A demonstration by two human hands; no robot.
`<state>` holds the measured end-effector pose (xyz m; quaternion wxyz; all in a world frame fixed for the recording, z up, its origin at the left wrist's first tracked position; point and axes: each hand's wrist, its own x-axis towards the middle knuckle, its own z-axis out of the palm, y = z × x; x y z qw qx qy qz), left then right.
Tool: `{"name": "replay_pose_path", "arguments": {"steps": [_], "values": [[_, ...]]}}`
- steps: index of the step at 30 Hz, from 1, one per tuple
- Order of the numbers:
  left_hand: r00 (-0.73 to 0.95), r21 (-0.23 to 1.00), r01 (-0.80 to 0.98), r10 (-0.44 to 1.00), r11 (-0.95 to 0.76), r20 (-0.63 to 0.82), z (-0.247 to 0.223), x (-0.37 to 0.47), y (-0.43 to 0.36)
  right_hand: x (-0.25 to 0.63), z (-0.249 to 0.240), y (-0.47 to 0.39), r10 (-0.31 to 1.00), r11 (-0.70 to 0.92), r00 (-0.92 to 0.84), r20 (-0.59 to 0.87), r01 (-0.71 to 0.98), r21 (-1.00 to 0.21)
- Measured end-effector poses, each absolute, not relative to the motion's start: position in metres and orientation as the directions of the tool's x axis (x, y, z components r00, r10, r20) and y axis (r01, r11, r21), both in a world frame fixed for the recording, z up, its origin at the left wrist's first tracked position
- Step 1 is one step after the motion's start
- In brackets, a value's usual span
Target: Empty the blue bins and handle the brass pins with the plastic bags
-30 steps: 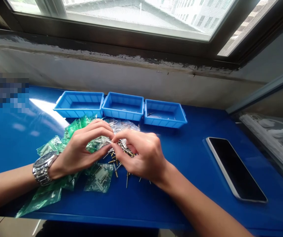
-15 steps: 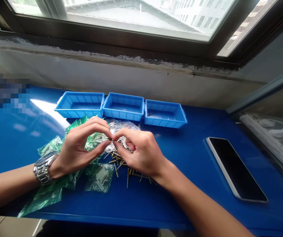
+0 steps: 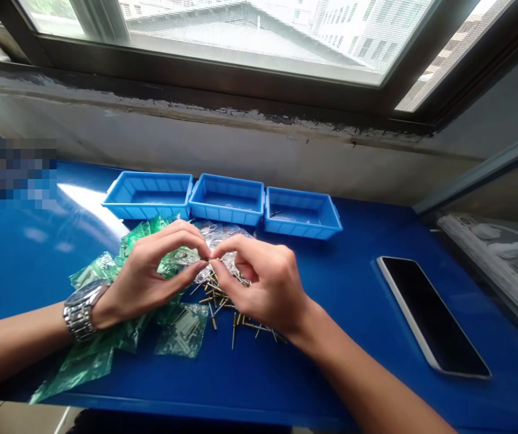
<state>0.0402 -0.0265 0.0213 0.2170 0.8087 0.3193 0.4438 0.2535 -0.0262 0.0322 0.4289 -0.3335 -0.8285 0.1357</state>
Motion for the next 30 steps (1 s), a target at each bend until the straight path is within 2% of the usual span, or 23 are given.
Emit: {"name": "replay_pose_path", "arguments": {"steps": [4,7,11,14,18,23,27,30], "values": [[0.473,0.636,0.297,0.689,-0.712,0.55,0.02,0.041,-0.026,0.252,0.033,-0.029,0.623,0.781,-0.453,0.638,0.402,-0.478],[0.474,0.651,0.304,0.704,-0.695,0.53,0.019,0.041,-0.025,0.26,0.038,-0.025,0.646,0.758,-0.41,0.644,0.438,-0.483],[0.474,0.664,0.314,0.718,-0.679,0.51,0.019,0.04,-0.025,0.283,0.049,-0.008,0.736,0.612,-0.197,0.647,0.603,-0.512],[0.487,0.665,0.313,0.716,-0.678,0.5,0.018,0.04,-0.026,0.303,0.053,0.01,0.746,0.494,-0.023,0.666,0.689,-0.53],[0.484,0.656,0.326,0.717,-0.68,0.502,0.018,0.04,-0.026,0.321,0.052,0.022,0.833,0.382,-0.041,0.552,0.764,-0.519],[0.483,0.649,0.333,0.715,-0.684,0.505,0.02,0.04,-0.026,0.324,0.053,0.02,0.882,0.426,-0.208,0.423,0.736,-0.527],[0.482,0.638,0.345,0.713,-0.689,0.509,0.021,0.041,-0.026,0.329,0.06,0.019,0.906,0.411,-0.388,0.17,0.708,-0.574],[0.49,0.636,0.344,0.71,-0.69,0.505,0.02,0.041,-0.026,0.338,0.066,0.02,0.868,0.362,-0.492,-0.07,0.723,-0.588]]}}
